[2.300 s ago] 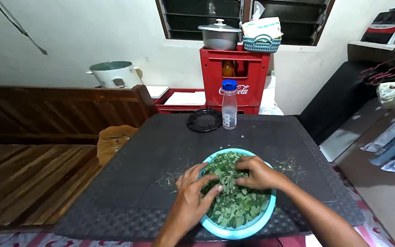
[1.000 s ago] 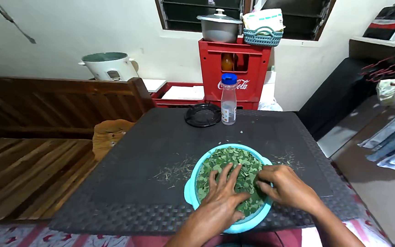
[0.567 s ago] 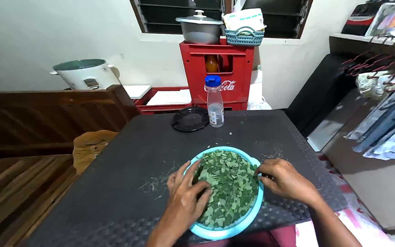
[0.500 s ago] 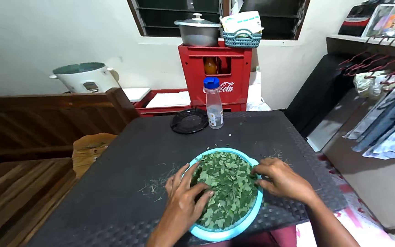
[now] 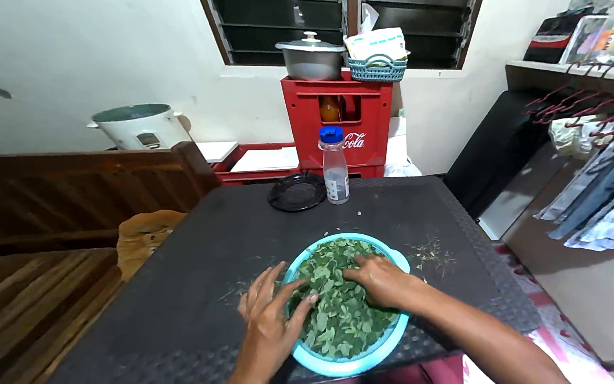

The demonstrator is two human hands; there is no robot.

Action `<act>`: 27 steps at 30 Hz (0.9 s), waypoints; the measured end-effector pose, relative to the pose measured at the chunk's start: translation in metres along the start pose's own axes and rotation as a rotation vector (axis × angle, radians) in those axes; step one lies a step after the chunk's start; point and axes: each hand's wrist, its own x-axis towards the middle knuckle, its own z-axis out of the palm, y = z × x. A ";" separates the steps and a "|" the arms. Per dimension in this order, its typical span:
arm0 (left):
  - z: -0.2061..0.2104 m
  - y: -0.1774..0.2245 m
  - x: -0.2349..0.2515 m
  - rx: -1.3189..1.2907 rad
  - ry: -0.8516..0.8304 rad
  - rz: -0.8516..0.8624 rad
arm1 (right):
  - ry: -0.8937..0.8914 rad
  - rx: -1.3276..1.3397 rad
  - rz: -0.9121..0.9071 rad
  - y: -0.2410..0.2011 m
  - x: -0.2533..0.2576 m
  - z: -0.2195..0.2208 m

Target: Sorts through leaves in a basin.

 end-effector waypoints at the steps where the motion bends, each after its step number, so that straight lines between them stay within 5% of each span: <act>1: 0.003 -0.004 -0.003 0.005 -0.002 -0.022 | -0.010 0.042 -0.004 0.003 0.002 -0.005; 13: 0.000 -0.006 -0.007 -0.075 0.075 -0.052 | -0.235 0.601 -0.020 0.005 0.017 -0.086; 27: -0.004 0.001 -0.007 -0.084 0.050 0.003 | -0.172 0.435 0.099 0.047 -0.001 -0.063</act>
